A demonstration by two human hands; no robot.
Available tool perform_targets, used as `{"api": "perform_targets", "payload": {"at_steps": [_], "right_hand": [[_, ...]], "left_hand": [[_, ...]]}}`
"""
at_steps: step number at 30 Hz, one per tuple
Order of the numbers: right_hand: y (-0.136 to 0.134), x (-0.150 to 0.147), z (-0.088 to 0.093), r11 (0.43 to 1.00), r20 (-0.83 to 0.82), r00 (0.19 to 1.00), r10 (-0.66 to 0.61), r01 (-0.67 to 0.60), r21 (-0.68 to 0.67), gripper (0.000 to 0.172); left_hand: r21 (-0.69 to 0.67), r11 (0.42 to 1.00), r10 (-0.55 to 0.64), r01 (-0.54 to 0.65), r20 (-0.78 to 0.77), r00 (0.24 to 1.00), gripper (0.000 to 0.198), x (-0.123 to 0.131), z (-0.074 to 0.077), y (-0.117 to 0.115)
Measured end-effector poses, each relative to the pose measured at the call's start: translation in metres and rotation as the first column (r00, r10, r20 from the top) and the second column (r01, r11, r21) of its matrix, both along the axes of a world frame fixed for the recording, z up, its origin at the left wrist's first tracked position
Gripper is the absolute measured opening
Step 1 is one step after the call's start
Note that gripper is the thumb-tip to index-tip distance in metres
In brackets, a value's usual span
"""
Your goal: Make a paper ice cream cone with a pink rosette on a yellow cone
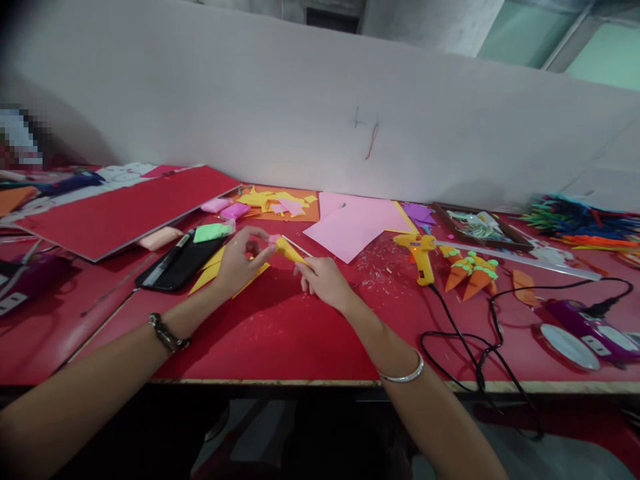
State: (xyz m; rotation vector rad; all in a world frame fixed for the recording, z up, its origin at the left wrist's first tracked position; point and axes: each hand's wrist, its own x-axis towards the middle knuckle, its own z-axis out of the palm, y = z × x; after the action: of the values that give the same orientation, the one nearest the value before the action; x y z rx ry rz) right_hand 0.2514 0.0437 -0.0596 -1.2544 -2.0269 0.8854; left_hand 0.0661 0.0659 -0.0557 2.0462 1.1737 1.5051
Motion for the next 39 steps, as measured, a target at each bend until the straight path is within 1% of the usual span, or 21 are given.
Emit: {"api": "perform_targets", "payload": {"at_steps": [3, 5, 7, 9, 13, 15, 17, 21, 24, 27, 29, 31, 33, 35, 39], "right_hand": [[0.0003, -0.0014, -0.0001, 1.000, -0.065, 0.998, 0.004, -0.005, -0.021, 0.033], [0.0000, -0.0024, 0.0010, 1.000, -0.098, 0.995, 0.025, -0.025, 0.004, 0.032], [-0.0003, -0.0030, 0.0021, 0.998, -0.098, 0.994, 0.054, -0.050, 0.038, 0.031], [-0.0002, -0.0029, 0.0026, 0.995, -0.056, 0.996, 0.065, -0.061, 0.082, 0.031], [0.0004, -0.0019, 0.0025, 0.986, 0.053, 0.997, 0.064, -0.071, 0.151, 0.030], [0.0003, -0.0016, 0.0032, 0.982, 0.091, 0.994, 0.062, -0.077, 0.173, 0.032], [0.0001, -0.0015, 0.0044, 0.978, 0.125, 0.990, 0.060, -0.083, 0.192, 0.033], [0.0010, -0.0005, 0.0054, 0.967, 0.184, 0.982, 0.034, -0.079, 0.243, 0.033], [0.0020, -0.0002, 0.0043, 0.963, 0.172, 0.985, 0.009, -0.055, 0.265, 0.032], [0.0009, -0.0016, 0.0034, 0.980, 0.047, 0.999, 0.008, -0.018, 0.198, 0.035], [-0.0007, -0.0029, 0.0035, 0.995, -0.050, 0.999, 0.014, -0.009, 0.098, 0.039], [-0.0016, -0.0037, 0.0036, 0.999, -0.130, 0.991, 0.021, -0.027, -0.043, 0.041], [-0.0011, -0.0035, 0.0033, 0.977, -0.207, 0.977, 0.040, -0.082, -0.197, 0.040], [0.0005, -0.0023, 0.0025, 0.943, -0.291, 0.955, 0.053, -0.144, -0.300, 0.037], [0.0033, 0.0008, 0.0011, 0.903, -0.389, 0.918, 0.071, -0.225, -0.367, 0.031]], "left_hand": [[-0.010, 1.000, 0.021, -0.021, 0.032, 0.999, 0.017, -0.0016, -0.0005, 0.0024], [-0.005, 0.999, 0.039, -0.039, 0.053, 0.998, 0.016, -0.0034, -0.0003, 0.0036], [-0.009, 1.000, 0.026, -0.025, 0.035, 0.999, 0.014, -0.0048, -0.0003, 0.0045], [-0.035, 0.999, 0.000, 0.002, 0.045, 0.999, 0.015, -0.0051, -0.0010, 0.0054], [-0.140, 0.988, -0.043, 0.072, 0.199, 0.979, 0.022, -0.0029, -0.0026, 0.0069], [-0.168, 0.982, -0.041, 0.085, 0.245, 0.969, 0.023, -0.0019, -0.0023, 0.0070], [-0.179, 0.981, -0.025, 0.071, 0.247, 0.969, 0.021, -0.0016, -0.0012, 0.0066], [-0.185, 0.982, -0.003, 0.041, 0.201, 0.980, 0.018, -0.0021, 0.0002, 0.0055], [-0.169, 0.986, 0.018, 0.010, 0.164, 0.986, 0.016, -0.0025, -0.0013, 0.0058], [-0.162, 0.987, 0.005, 0.021, 0.161, 0.987, 0.015, -0.0024, -0.0030, 0.0064], [-0.158, 0.987, -0.013, 0.039, 0.164, 0.986, 0.014, -0.0024, -0.0028, 0.0062], [-0.154, 0.987, -0.025, 0.049, 0.157, 0.987, 0.013, -0.0026, -0.0012, 0.0052], [-0.151, 0.987, -0.032, 0.055, 0.148, 0.988, 0.012, -0.0029, 0.0009, 0.0038], [-0.146, 0.987, -0.040, 0.062, 0.149, 0.988, 0.011, -0.0031, 0.0027, 0.0025], [-0.148, 0.984, -0.082, 0.103, 0.146, 0.986, 0.009, -0.0031, 0.0036, 0.0013]]}}
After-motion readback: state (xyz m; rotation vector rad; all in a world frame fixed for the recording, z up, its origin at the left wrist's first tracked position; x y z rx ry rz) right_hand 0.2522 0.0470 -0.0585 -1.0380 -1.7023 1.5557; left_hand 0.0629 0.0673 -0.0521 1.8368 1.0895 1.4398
